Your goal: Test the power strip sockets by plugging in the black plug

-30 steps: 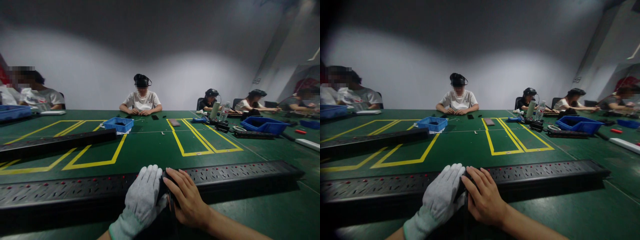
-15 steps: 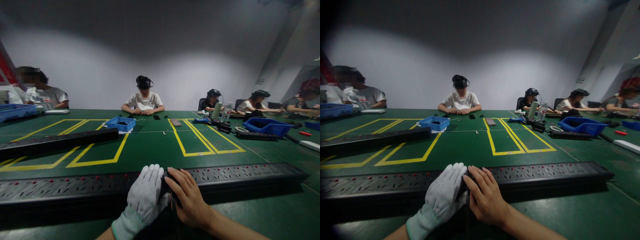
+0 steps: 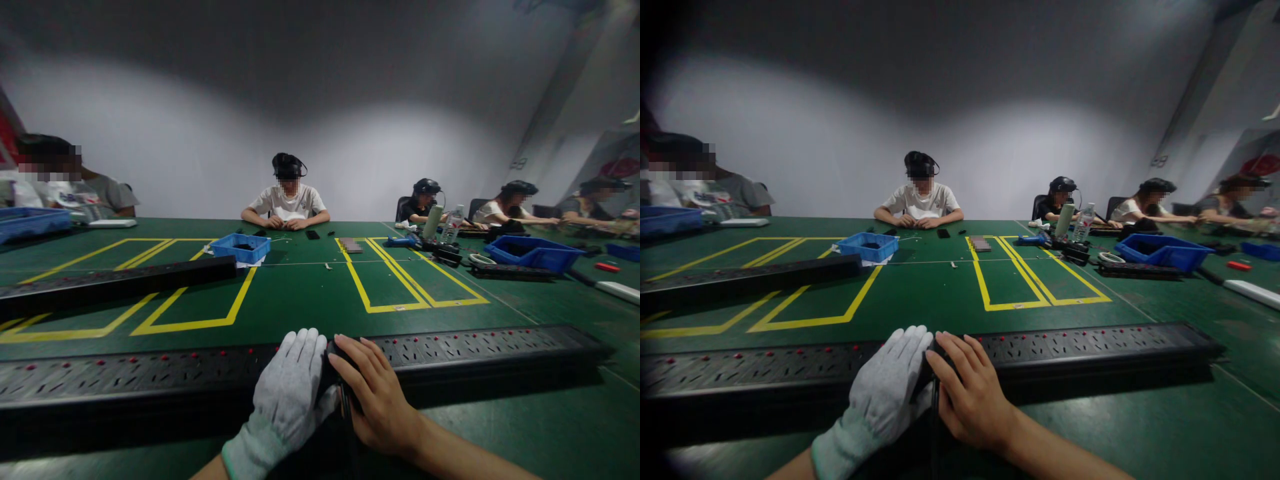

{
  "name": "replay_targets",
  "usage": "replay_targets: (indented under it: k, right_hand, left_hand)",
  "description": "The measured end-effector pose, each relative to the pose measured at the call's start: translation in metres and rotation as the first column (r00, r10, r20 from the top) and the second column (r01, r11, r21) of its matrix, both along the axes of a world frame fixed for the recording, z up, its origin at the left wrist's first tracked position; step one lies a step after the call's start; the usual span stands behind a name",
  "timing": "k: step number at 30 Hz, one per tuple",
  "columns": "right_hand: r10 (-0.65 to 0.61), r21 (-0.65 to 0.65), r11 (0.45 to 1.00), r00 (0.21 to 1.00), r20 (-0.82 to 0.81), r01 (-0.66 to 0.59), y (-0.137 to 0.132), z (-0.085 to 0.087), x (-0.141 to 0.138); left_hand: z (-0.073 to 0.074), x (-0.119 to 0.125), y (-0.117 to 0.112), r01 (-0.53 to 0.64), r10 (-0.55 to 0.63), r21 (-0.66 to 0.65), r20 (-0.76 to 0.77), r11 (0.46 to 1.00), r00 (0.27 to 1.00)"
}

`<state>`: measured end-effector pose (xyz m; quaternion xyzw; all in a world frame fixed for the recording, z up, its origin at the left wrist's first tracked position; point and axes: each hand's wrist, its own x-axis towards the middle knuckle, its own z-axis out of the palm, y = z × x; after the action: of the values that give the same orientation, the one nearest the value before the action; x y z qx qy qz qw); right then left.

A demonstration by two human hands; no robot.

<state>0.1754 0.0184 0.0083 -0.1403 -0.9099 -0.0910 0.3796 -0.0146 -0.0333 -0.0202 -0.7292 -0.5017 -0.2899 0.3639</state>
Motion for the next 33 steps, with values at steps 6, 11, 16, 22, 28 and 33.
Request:
replay_targets:
  k: [6, 11, 16, 22, 28, 33]
  right_hand:
    - [-0.003, 0.0, 1.0, 1.0, -0.004, 0.003, -0.0002, 0.0008, -0.0005]
    - [-0.008, 0.006, 1.0, 1.0, 0.015, 0.008, -0.0012, 0.0009, -0.0005]
    - [-0.014, 0.003, 1.0, 1.0, 0.024, 0.014, -0.0011, 0.001, -0.0009]
    - [-0.006, 0.011, 1.0, 1.0, 0.017, 0.006, 0.0004, 0.0002, -0.0011]
    - [-0.012, 0.005, 1.0, 1.0, 0.012, 0.012, -0.0005, 0.0, -0.0005]
    - [-0.004, 0.016, 1.0, 1.0, 0.002, 0.004, 0.0002, -0.0012, -0.0003]
  left_hand:
    - [0.0011, 0.0006, 0.0014, 0.003, -0.003, 0.007, -0.004, 1.0, 1.0]
    - [0.0011, 0.0003, 0.0009, 0.005, -0.005, -0.005, -0.01, 1.0, 1.0]
    - [0.0014, -0.0002, 0.0005, 0.0, 0.0, 0.002, -0.016, 1.0, 1.0]
    - [0.003, 0.0017, 0.0002, 0.007, -0.007, 0.013, -0.002, 1.0, 1.0]
    - [0.002, 0.0011, -0.0013, 0.01, -0.01, -0.002, -0.002, 1.0, 1.0]
    - [0.0022, 0.0014, 0.0005, 0.015, -0.015, 0.013, 0.001, 1.0, 1.0]
